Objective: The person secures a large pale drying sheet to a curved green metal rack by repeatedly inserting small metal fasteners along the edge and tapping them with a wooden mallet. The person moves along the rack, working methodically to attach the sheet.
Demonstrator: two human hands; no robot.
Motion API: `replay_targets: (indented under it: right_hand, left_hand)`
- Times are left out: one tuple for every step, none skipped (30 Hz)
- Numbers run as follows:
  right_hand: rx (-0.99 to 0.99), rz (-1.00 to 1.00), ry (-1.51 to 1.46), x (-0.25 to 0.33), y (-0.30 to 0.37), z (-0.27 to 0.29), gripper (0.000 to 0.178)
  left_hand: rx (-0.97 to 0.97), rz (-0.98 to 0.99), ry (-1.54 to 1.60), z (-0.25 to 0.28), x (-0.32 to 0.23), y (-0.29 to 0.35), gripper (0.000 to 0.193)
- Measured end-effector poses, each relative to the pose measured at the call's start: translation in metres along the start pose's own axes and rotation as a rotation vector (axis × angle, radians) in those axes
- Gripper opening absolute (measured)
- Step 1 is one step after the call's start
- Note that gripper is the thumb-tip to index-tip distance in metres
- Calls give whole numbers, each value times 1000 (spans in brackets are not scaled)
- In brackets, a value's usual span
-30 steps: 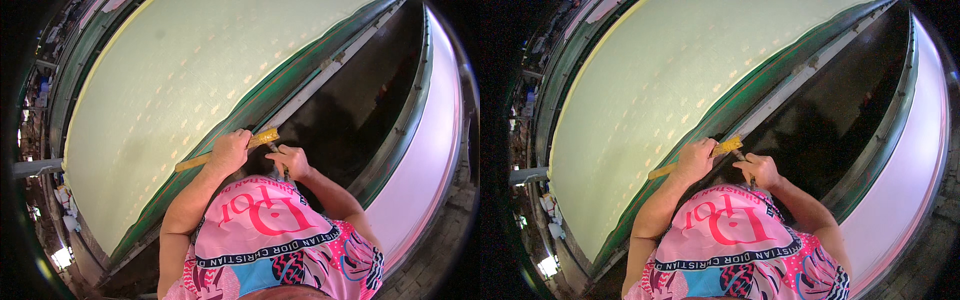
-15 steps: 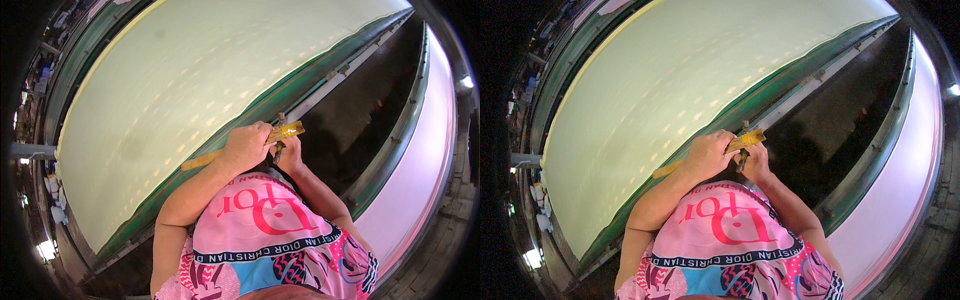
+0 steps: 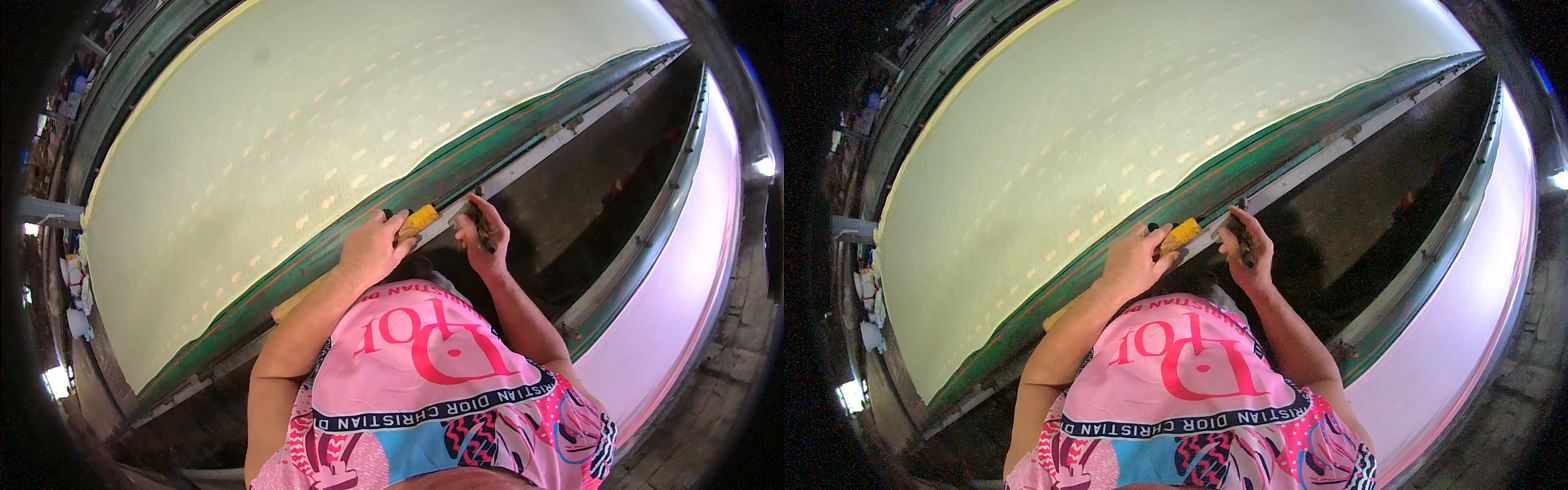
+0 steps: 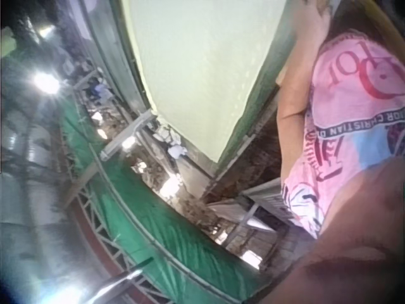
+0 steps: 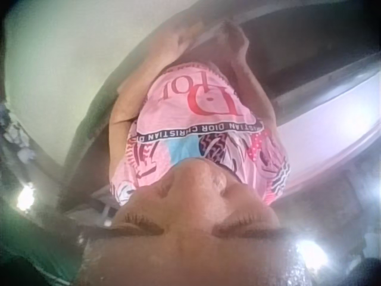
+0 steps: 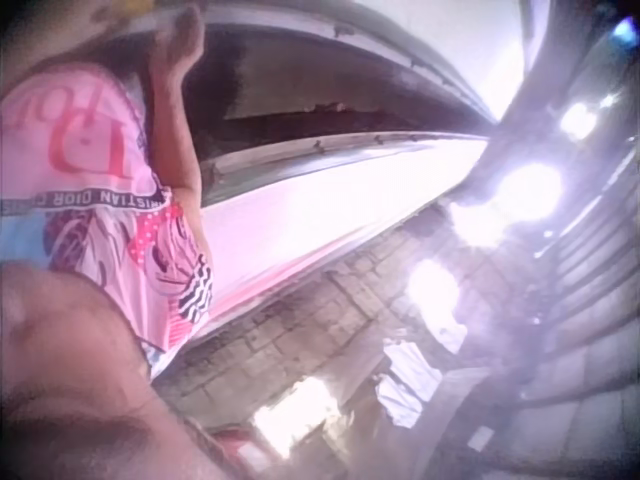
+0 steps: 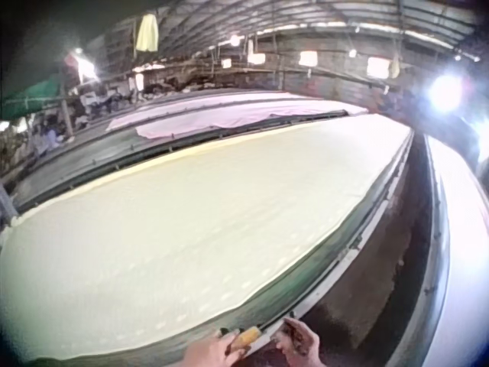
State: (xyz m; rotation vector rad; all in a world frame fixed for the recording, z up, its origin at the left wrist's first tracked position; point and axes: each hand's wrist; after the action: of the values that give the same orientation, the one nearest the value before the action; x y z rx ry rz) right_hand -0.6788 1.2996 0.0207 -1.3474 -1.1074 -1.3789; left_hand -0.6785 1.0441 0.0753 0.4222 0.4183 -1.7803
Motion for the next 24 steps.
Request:
replay_targets:
  right_hand:
    - [-17,-14,-16,4,0,-4,45]
    - [-34,-28,-32,6,-1,-7,45]
    - [-19,-8,1,5,0,-8,42]
    - [-10,13,33,2,-1,-8,39]
    - [-1,35,64,0,-2,-7,36]
    - [18,183,180,-2,-5,-5,35]
    - [40,328,294,0,-9,-4,33]
    - [63,473,407,3,-12,-4,32]
    - [35,503,436,5,-11,-5,31]
    - [54,490,431,6,-11,-6,32]
    - [73,477,427,7,-11,-7,33]
    - [92,464,422,8,-10,-6,33]
    - [107,478,425,11,-10,-8,33]
    - [121,492,427,14,-10,-9,33]
    - [135,506,430,15,-11,-10,34]
    - [114,548,419,15,-11,-11,33]
    - [93,590,407,14,-11,-12,33]
    - [72,631,394,13,-12,-12,33]
    - [41,636,392,12,-13,-12,32]
    - [19,641,385,13,-15,-13,31]
    - [2,695,408,16,-18,-11,35]
    - [-7,712,394,10,-23,-8,33]
    - [5,723,438,13,-25,-6,33]
    - [18,734,481,16,-27,-5,32]
  left_hand:
    - [-16,2,14,-6,1,3,58]
    - [-43,-14,6,-12,3,6,58]
    - [-69,-31,-3,-18,5,9,57]
    - [-94,-53,-13,-23,6,9,57]
    - [-109,-63,-31,-27,7,12,57]
    - [-123,-73,-48,-30,8,15,56]
    - [-136,-78,-68,-32,9,19,56]
    - [-131,-59,-82,-33,10,22,55]
    - [-125,-41,-96,-33,11,25,54]
    - [-119,-21,-112,-32,11,28,54]
    - [-131,-30,-120,-32,10,30,53]
    - [-143,-40,-127,-31,9,32,53]
    - [-159,-49,-140,-28,9,32,53]
    - [-173,-51,-139,-29,9,31,53]
    - [-187,-54,-138,-31,7,30,53]
    - [-201,-54,-136,-31,3,29,53]
    - [-214,-58,-125,-30,-1,28,53]
    - [-226,-61,-113,-29,-6,24,53]
    - [-239,-61,-104,-29,-10,20,53]
    - [-241,-56,-95,-30,-11,18,52]
    - [-244,-51,-86,-34,-13,14,51]
    - [-244,-47,-76,-37,-14,12,51]
    - [-254,-41,-80,-42,-14,11,50]
    - [-263,-36,-84,-48,-14,10,49]
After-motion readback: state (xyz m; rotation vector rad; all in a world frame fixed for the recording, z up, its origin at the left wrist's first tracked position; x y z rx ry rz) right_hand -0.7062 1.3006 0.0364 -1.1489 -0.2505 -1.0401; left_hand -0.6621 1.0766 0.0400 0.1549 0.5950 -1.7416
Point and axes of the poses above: each hand's wrist, its own y-axis away from the middle knuckle, its own z-axis out of the back of the hand, x = y × z, and after that the axes turned 8 degrees about -x, right-handed
